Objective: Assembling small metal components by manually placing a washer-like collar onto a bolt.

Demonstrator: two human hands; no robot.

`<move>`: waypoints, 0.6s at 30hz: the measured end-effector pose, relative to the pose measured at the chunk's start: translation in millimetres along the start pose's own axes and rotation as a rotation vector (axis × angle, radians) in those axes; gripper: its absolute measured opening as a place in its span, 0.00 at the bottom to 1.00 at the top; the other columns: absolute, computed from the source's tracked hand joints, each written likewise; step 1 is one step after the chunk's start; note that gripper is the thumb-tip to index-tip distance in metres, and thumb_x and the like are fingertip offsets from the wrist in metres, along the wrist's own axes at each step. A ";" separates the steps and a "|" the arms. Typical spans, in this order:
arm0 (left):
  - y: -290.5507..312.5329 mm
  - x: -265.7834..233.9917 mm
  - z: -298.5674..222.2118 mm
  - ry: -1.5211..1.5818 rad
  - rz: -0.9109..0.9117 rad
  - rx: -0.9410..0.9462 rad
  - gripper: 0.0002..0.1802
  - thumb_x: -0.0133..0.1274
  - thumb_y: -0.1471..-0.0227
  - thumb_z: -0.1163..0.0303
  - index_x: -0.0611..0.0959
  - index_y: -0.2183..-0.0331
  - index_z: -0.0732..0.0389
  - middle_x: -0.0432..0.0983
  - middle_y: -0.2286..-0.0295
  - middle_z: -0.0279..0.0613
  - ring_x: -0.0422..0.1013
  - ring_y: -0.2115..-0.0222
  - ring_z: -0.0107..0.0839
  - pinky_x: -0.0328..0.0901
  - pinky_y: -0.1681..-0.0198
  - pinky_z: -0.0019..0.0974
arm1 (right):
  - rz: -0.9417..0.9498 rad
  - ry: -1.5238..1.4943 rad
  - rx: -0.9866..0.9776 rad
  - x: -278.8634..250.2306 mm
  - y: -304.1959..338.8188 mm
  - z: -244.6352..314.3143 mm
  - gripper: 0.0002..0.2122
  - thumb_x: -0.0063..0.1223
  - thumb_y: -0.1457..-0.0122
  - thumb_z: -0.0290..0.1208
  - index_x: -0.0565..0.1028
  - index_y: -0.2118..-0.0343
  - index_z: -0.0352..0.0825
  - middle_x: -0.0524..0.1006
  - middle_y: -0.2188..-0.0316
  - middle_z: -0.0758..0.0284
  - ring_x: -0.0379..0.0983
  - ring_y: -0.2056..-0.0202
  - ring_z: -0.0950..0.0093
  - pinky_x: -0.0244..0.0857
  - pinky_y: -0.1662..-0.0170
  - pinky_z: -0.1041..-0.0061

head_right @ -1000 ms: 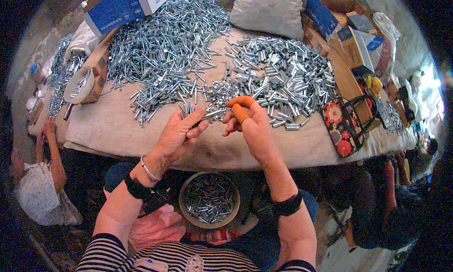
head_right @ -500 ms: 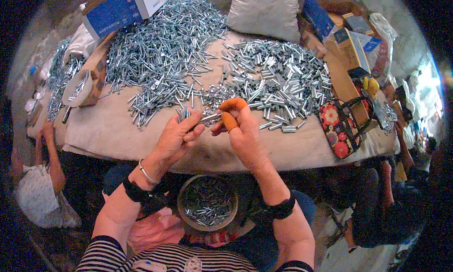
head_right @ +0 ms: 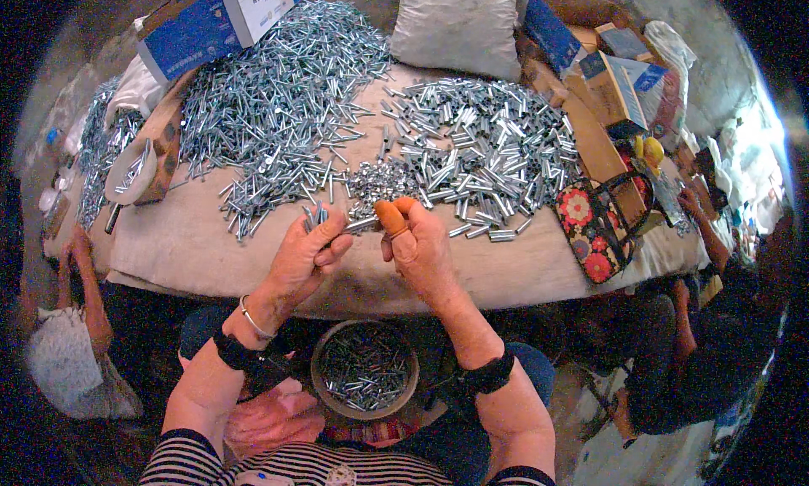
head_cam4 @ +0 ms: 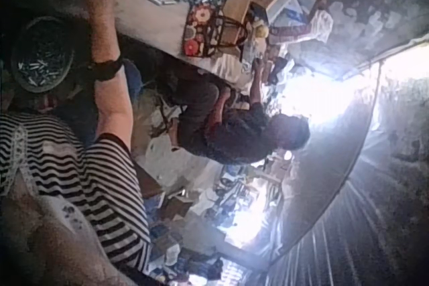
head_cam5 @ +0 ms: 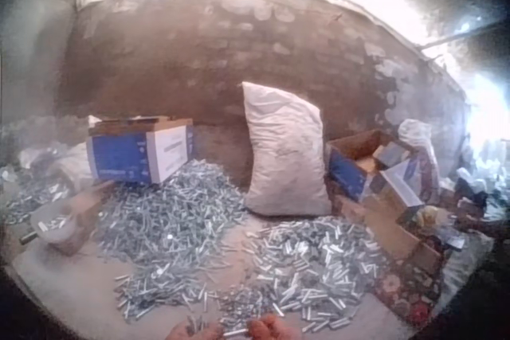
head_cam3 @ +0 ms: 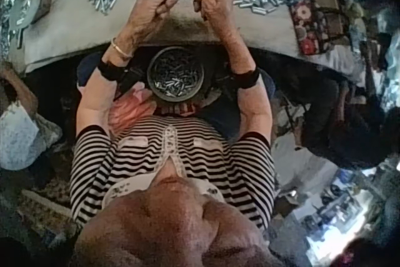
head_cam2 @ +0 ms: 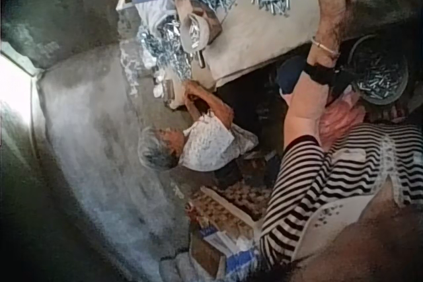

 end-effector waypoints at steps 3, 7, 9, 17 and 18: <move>-2.2 -1.5 2.9 0.046 -0.020 -0.014 0.07 0.51 0.42 0.63 0.72 0.69 0.53 0.66 0.81 0.28 0.53 0.87 0.11 0.49 0.86 0.17 | -0.069 -0.037 -0.134 4.2 -3.4 5.5 0.10 0.46 0.36 0.36 0.71 0.64 0.33 0.72 0.85 0.71 0.62 0.86 0.86 0.55 0.84 0.84; 0.3 -0.8 -0.6 0.024 -0.054 -0.007 0.06 0.51 0.42 0.63 0.72 0.68 0.53 0.66 0.80 0.29 0.53 0.87 0.11 0.49 0.86 0.17 | 0.087 -0.086 0.153 -2.8 -4.2 -4.8 0.10 0.48 0.37 0.35 0.71 0.63 0.32 0.73 0.83 0.70 0.65 0.85 0.85 0.57 0.83 0.84; -2.4 -2.6 0.9 0.019 -0.067 0.003 0.06 0.51 0.42 0.64 0.72 0.68 0.53 0.67 0.80 0.29 0.53 0.87 0.11 0.48 0.86 0.16 | -0.090 -0.248 -0.088 4.0 -7.7 3.1 0.09 0.49 0.38 0.33 0.71 0.62 0.32 0.74 0.81 0.68 0.66 0.83 0.84 0.58 0.82 0.83; -3.6 -4.5 -1.6 -0.003 -0.082 0.007 0.09 0.50 0.41 0.62 0.71 0.70 0.53 0.65 0.81 0.28 0.53 0.86 0.11 0.49 0.86 0.19 | -0.032 -0.170 0.011 -2.0 -3.9 5.6 0.08 0.50 0.38 0.31 0.71 0.62 0.32 0.74 0.80 0.68 0.66 0.82 0.84 0.59 0.81 0.83; -2.5 -3.0 -2.7 -0.004 -0.084 0.008 0.09 0.50 0.41 0.62 0.71 0.70 0.53 0.65 0.81 0.28 0.53 0.86 0.11 0.49 0.86 0.19 | 0.006 -0.136 0.040 -0.9 -3.0 7.0 0.08 0.50 0.39 0.31 0.71 0.62 0.31 0.73 0.80 0.69 0.66 0.83 0.84 0.59 0.81 0.83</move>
Point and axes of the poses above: each hand's wrist, its own y-axis away from the middle knuckle, its own x-axis out of the palm, z = x × y, the point moved 4 cm from there along -y, towards the middle knuckle
